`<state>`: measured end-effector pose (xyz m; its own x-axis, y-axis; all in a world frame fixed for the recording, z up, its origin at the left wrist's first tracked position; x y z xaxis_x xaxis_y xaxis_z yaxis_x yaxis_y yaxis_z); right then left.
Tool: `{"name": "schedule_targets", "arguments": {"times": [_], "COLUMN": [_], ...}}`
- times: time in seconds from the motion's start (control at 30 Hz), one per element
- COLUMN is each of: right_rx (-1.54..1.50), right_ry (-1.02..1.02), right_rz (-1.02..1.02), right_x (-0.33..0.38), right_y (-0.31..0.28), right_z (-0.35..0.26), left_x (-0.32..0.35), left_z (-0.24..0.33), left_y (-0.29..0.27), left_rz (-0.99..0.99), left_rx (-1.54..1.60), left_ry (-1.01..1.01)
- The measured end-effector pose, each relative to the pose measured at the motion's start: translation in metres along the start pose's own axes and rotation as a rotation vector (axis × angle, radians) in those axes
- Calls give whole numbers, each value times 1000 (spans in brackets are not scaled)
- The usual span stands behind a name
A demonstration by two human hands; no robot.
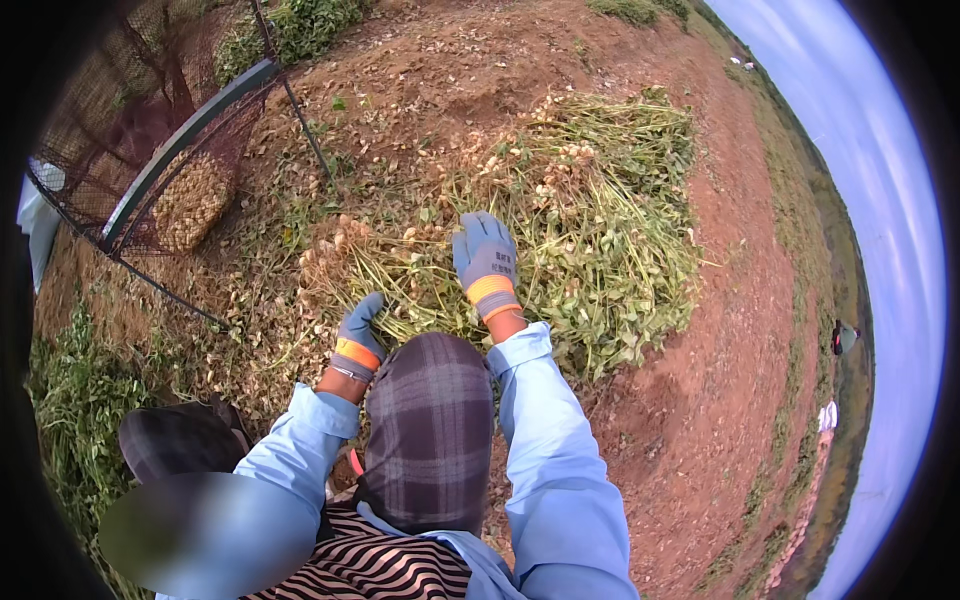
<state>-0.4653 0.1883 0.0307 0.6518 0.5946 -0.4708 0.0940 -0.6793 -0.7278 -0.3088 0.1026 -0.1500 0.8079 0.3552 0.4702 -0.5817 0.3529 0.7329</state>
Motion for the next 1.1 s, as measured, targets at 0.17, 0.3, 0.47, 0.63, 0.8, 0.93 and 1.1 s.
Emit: {"name": "schedule_targets", "arguments": {"times": [0.17,0.3,0.47,0.63,0.8,0.93,1.1], "right_rx": [-100,-42,-178,-409,-671,-408,-150], "right_ry": [628,483,333,271,465,361,526], "right_rz": [-600,-636,-639,-793,-792,-584,-628], "right_x": [52,37,46,72,88,53,67], "right_y": [70,53,59,102,127,80,76], "right_z": [86,48,4,-20,3,5,68], "left_x": [12,-7,2,8,15,6,13], "left_z": [32,35,40,38,42,49,57], "left_y": [-9,-25,14,40,66,23,5], "left_rz": [221,129,-92,-286,-497,-363,-140], "left_rx": [-2,25,45,104,67,121,130], "left_ry": [145,177,74,-24,-25,67,102]}}
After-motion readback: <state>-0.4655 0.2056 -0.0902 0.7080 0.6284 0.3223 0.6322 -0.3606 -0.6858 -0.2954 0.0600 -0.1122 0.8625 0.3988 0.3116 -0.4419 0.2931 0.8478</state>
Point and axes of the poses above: each hand's wrist, its own x-axis away from the middle knuckle, its own y-axis out of the palm, z = x × y, the point moved 10 cm from there along -x, towards the middle knuckle, and after that the axes turned 12 degrees about -x, right-handed, at the moved point
